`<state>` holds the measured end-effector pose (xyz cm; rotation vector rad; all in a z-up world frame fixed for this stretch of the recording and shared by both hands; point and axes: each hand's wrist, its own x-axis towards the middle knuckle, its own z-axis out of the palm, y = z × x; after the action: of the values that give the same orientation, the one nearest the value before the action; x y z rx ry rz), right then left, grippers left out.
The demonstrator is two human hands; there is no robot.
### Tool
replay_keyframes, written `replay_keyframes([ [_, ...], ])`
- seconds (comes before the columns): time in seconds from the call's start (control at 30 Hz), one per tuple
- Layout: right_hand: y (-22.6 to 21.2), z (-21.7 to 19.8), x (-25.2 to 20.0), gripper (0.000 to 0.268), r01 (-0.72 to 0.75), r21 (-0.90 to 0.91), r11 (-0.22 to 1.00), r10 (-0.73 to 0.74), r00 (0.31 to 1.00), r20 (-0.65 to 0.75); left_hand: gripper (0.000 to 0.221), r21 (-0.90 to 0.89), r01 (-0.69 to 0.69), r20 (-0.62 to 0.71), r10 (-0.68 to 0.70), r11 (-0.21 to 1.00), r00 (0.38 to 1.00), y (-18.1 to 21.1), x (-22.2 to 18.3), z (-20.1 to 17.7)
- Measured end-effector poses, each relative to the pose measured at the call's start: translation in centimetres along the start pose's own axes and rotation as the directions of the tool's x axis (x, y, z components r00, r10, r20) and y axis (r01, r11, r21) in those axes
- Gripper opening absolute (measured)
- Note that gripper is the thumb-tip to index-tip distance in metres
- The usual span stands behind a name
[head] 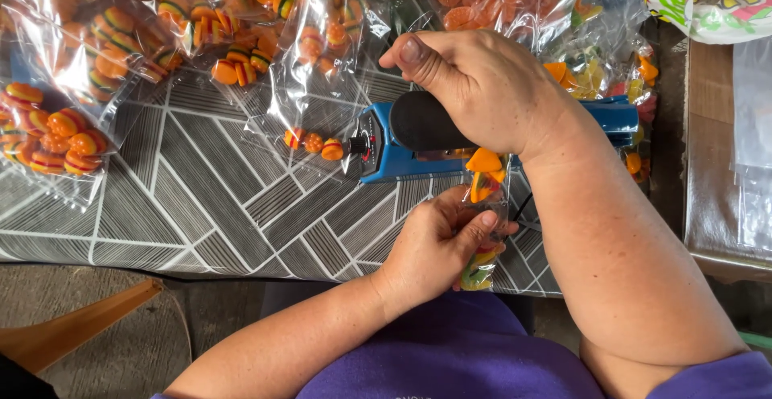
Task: Sealing small plastic bags filled with orange candies using a manual heat sealer.
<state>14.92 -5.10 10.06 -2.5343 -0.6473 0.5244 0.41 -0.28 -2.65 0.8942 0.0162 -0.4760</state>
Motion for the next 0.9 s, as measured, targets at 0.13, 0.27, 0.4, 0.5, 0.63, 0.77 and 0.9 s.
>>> replay_keyframes([
  [0.13, -0.4, -0.2, 0.1, 0.09, -0.065, -0.012, 0.998, 0.065, 0.997, 0.029, 0.037, 0.007, 0.0, 0.001, 0.0, 1.0, 1.0, 0.1, 0.0, 0.0],
  [0.27, -0.1, -0.2, 0.3, 0.09, -0.048, -0.025, 0.999, 0.049, 0.998, 0.043, 0.039, 0.002, 0.002, -0.002, -0.002, 1.0, 1.0, 0.0, 0.1, 0.0],
  [0.4, -0.1, -0.1, 0.3, 0.09, -0.048, -0.028, 0.998, 0.049, 0.998, 0.046, 0.038, 0.037, 0.033, -0.004, -0.033, 0.999, 0.999, 0.2, 0.0, -0.2],
  [0.5, -0.3, -0.1, 0.3, 0.089, -0.06, -0.024, 0.998, 0.061, 0.997, 0.049, 0.035, 0.063, 0.051, -0.012, -0.05, 0.997, 0.999, 0.1, 0.0, -0.2],
  [0.63, -0.6, -0.2, 0.2, 0.092, -0.093, -0.021, 0.995, 0.094, 0.994, 0.05, 0.033, 0.014, 0.008, 0.006, -0.008, 1.0, 1.0, -0.5, 0.1, -0.2],
  [0.77, -0.7, -0.2, 0.2, 0.091, -0.106, -0.027, 0.994, 0.108, 0.993, 0.057, 0.032, 0.028, 0.0, 0.01, 0.0, 1.0, 1.0, -0.5, 0.0, -0.3],
  [0.9, -0.3, -0.1, 0.4, 0.089, -0.069, -0.035, 0.997, 0.071, 0.996, 0.062, 0.031, 0.003, 0.026, 0.01, -0.026, 1.0, 1.0, -0.7, 0.0, -0.3],
])
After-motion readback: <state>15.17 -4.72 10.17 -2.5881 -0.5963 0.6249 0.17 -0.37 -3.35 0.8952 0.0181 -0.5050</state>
